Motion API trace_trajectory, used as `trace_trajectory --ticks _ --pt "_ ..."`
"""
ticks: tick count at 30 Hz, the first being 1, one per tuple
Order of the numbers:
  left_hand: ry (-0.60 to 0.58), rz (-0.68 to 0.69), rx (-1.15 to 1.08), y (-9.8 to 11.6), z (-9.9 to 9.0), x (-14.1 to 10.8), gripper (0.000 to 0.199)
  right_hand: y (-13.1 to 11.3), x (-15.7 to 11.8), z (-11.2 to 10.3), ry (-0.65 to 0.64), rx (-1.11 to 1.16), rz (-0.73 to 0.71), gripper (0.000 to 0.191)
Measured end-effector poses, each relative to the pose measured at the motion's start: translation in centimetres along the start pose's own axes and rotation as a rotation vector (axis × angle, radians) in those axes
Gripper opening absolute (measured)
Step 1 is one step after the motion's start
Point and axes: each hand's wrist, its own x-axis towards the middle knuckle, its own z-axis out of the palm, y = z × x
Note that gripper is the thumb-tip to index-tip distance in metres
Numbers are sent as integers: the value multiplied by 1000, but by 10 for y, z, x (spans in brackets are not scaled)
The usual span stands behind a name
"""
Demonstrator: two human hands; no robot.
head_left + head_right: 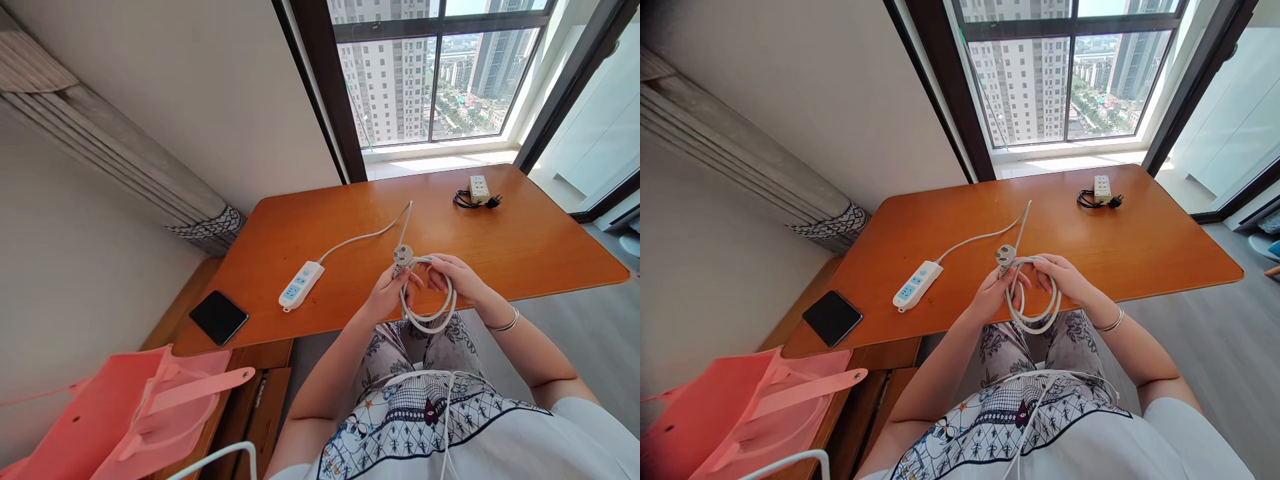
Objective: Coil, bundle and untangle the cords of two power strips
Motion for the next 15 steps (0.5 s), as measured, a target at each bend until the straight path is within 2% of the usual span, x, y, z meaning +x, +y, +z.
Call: trace_trajectory --ticks 5,8,11,15 --pt "208 46 -194 -1 6 5 52 17 -9 9 110 138 -16 55" --pt "324 83 -305 0 6 7 46 32 -17 15 117 201 -58 67" --pt "389 87 -362 3 6 8 40 47 -23 17 101 241 -122 68" --pt "429 29 -385 5 6 6 29 61 -26 12 44 313 -222 74"
